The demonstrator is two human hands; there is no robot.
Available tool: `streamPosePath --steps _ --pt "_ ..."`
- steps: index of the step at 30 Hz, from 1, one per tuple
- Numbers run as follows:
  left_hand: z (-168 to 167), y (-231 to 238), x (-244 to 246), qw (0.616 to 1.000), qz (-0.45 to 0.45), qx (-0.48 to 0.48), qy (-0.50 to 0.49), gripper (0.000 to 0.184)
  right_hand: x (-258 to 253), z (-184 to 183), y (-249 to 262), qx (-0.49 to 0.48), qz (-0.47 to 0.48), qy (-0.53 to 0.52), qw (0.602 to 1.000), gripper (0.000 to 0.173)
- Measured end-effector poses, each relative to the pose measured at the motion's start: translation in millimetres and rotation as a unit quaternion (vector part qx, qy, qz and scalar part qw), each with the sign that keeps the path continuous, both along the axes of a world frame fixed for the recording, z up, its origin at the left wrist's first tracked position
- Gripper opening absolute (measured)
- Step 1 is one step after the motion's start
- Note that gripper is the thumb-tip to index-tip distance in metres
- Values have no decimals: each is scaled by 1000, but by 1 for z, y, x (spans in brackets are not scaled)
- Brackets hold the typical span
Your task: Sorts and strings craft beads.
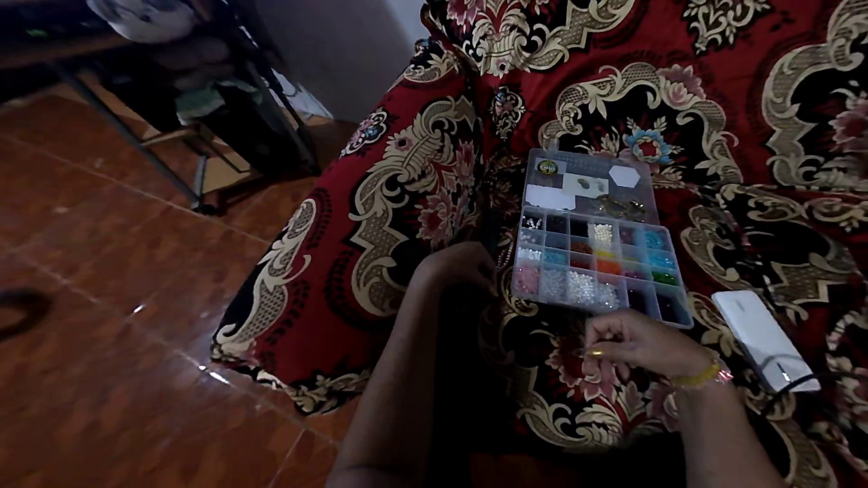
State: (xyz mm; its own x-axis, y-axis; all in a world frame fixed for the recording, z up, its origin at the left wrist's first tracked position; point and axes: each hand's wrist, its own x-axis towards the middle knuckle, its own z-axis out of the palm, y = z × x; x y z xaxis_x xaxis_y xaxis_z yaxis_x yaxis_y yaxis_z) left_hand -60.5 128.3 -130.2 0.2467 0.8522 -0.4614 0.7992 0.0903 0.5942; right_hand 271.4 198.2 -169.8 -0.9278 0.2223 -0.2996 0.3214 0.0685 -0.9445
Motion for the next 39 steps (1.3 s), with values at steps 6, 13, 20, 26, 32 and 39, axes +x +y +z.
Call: streamPosePath --steps 6,13,20,26,32,39 --pt "-3 4 13 994 62 -39 75 27 22 0 13 49 -91 67 992 13" --pt "-19 12 49 956 140 259 -6 14 13 -12 15 -50 -218 303 926 15" --pt "-40 23 104 972 37 232 13 19 -27 -16 -8 -104 -381 240 887 19" --pt "-40 26 114 976 49 207 55 20 -37 -17 -11 -81 -435 190 877 17" --pt "-43 26 115 976 50 200 65 23 -40 -18 -15 -48 -436 176 881 15" --pt "-38 27 117 981 28 166 99 28 -43 -20 -17 -21 -446 171 879 16"
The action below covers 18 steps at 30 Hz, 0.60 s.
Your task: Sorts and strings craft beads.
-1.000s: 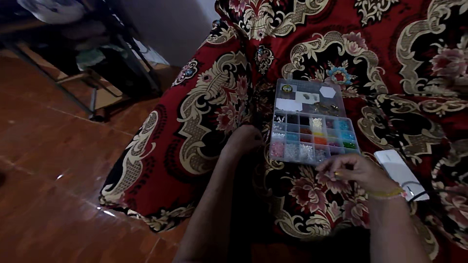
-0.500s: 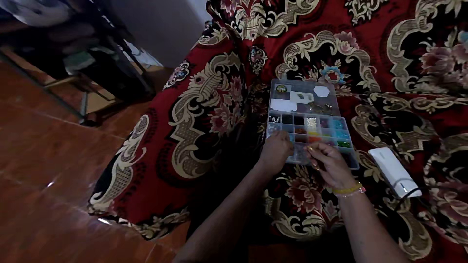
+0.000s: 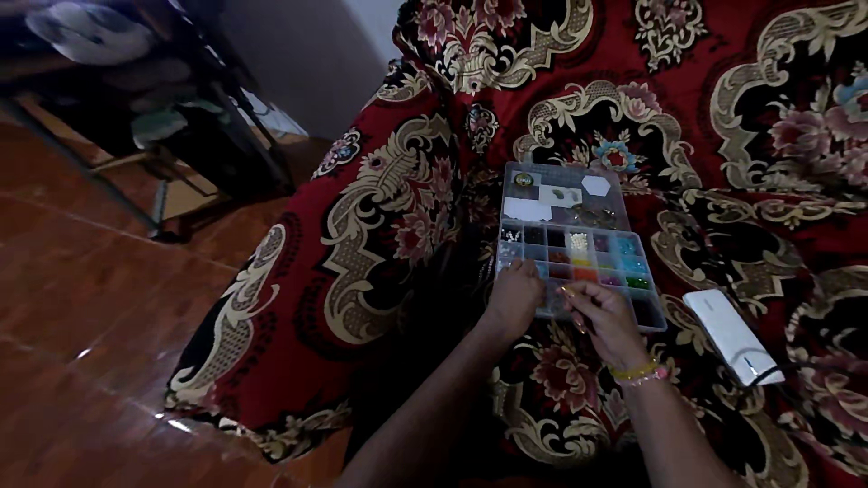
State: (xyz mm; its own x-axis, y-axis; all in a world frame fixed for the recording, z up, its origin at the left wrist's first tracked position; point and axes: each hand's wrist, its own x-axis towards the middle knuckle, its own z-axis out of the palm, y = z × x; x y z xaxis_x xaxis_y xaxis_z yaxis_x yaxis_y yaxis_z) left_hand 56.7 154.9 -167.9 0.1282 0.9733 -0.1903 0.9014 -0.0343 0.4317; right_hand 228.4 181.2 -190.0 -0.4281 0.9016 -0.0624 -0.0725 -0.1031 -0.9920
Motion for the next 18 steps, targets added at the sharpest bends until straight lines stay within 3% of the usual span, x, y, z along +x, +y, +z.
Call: streamPosePath --steps 12,15,16,18 --pt "-1 -1 -2 1000 5 12 -10 28 -2 -3 -2 24 -17 5 1000 14" --pt "3 -4 -11 984 65 36 -164 24 -2 -4 -1 30 -18 1 999 14" --pt "3 -5 -14 965 95 37 -243 22 -2 -3 -1 34 -21 0 999 14" --pt "0 -6 -15 891 147 16 -430 16 -3 -3 -3 44 -29 0 999 14"
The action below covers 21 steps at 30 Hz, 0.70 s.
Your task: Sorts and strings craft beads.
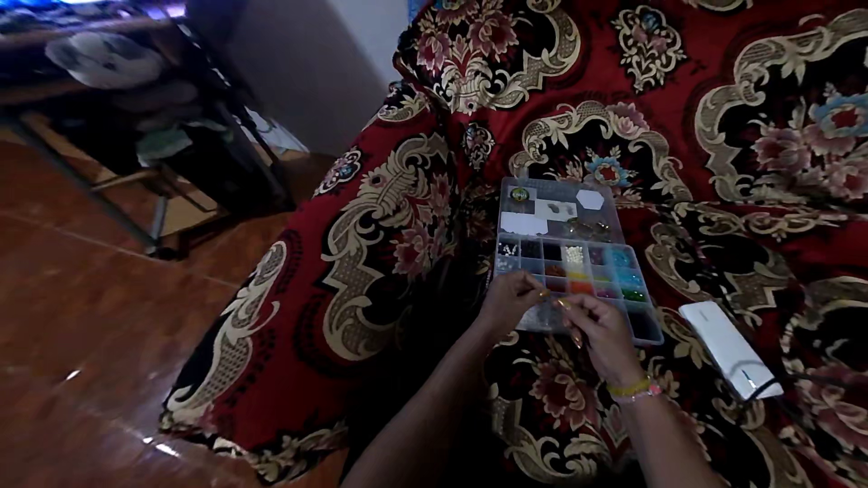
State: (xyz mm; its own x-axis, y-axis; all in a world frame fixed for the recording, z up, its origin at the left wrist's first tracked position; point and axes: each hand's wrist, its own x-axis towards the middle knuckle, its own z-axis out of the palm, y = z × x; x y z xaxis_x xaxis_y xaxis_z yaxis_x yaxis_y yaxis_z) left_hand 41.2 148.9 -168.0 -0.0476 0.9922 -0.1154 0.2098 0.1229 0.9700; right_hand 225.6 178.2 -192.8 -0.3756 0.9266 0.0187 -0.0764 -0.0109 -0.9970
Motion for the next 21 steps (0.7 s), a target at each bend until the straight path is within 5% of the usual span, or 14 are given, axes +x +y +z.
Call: streamPosePath --steps 3,6,21 --pt "-5 0 4 970 22 -55 -236 9 -3 -1 -3 13 -16 22 1000 13" --pt "-4 1 9 936 19 -98 -337 16 -5 0 -6 15 -25 35 999 14" --pt "-13 -2 13 906 -38 -132 -401 23 -9 -2 -13 68 -25 27 997 9"
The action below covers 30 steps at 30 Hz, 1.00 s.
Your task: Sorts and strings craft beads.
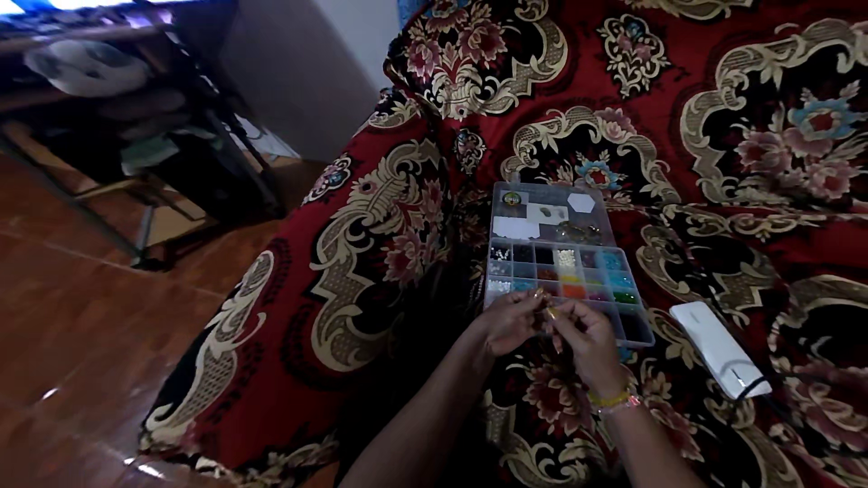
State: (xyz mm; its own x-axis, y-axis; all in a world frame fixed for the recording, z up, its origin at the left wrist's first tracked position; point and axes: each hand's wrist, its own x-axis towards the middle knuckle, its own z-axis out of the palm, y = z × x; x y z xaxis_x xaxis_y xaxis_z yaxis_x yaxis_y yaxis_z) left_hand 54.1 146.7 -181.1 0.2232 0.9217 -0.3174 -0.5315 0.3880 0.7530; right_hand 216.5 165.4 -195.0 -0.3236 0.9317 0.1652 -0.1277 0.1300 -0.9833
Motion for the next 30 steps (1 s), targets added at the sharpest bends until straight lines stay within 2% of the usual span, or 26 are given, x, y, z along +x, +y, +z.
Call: streamPosePath --steps 30 --pt "3 -2 8 999 39 -37 -1 25 -3 0 -3 32 -43 -64 997 10"
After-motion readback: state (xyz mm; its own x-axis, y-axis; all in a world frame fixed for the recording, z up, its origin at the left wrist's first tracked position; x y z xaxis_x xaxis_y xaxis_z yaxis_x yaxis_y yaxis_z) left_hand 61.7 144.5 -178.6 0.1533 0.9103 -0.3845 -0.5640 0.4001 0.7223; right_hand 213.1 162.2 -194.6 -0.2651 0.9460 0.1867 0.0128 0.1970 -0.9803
